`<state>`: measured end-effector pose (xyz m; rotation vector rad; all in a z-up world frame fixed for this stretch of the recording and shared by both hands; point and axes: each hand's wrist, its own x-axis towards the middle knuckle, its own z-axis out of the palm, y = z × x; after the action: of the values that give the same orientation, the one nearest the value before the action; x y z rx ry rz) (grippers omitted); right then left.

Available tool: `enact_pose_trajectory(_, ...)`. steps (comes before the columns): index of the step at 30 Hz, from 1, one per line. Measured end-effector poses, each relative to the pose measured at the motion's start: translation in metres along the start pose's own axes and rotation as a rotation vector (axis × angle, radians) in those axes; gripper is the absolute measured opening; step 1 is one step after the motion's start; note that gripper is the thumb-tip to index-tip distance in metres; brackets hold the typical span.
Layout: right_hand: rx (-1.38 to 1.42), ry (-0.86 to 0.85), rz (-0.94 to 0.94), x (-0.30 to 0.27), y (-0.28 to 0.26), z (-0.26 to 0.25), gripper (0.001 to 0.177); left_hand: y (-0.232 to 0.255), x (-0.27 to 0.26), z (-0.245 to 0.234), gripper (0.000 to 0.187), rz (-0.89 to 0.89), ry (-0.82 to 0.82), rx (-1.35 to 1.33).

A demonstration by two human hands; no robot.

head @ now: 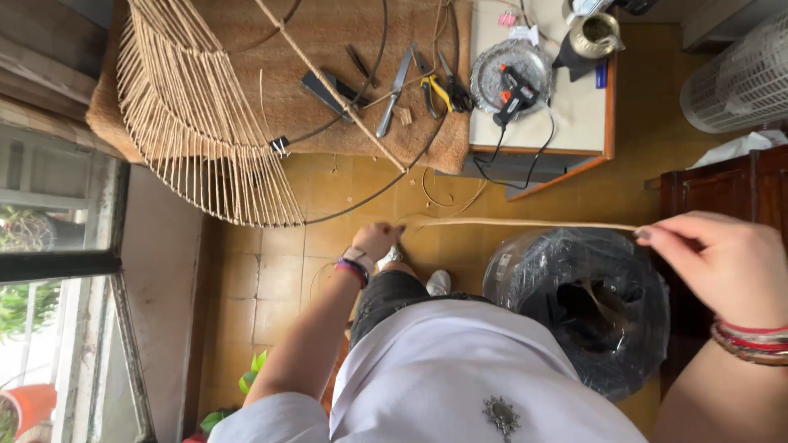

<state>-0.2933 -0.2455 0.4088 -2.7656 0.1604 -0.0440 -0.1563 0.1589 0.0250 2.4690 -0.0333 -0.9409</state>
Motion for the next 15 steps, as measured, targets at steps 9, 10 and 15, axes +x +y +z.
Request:
enact_pose_trajectory(9,0.104,-0.164,-0.245,0.024,-0.049,0.074,0.015,0.199,-0.164,-0.070,0.021,0.881,0.349,-0.218)
enact_pose_trajectory(10,0.104,-0.165,-0.248,0.023,-0.038,0.060,0.015,0.163,-0.128,-0.066,0.021,0.879,0.351,-0.220)
enact_pose_trajectory(15,-0.035,0.034,-0.038,0.001,0.030,0.026,0.012,-0.016,-0.026,-0.031,0.061,-0.151,0.044,0.078)
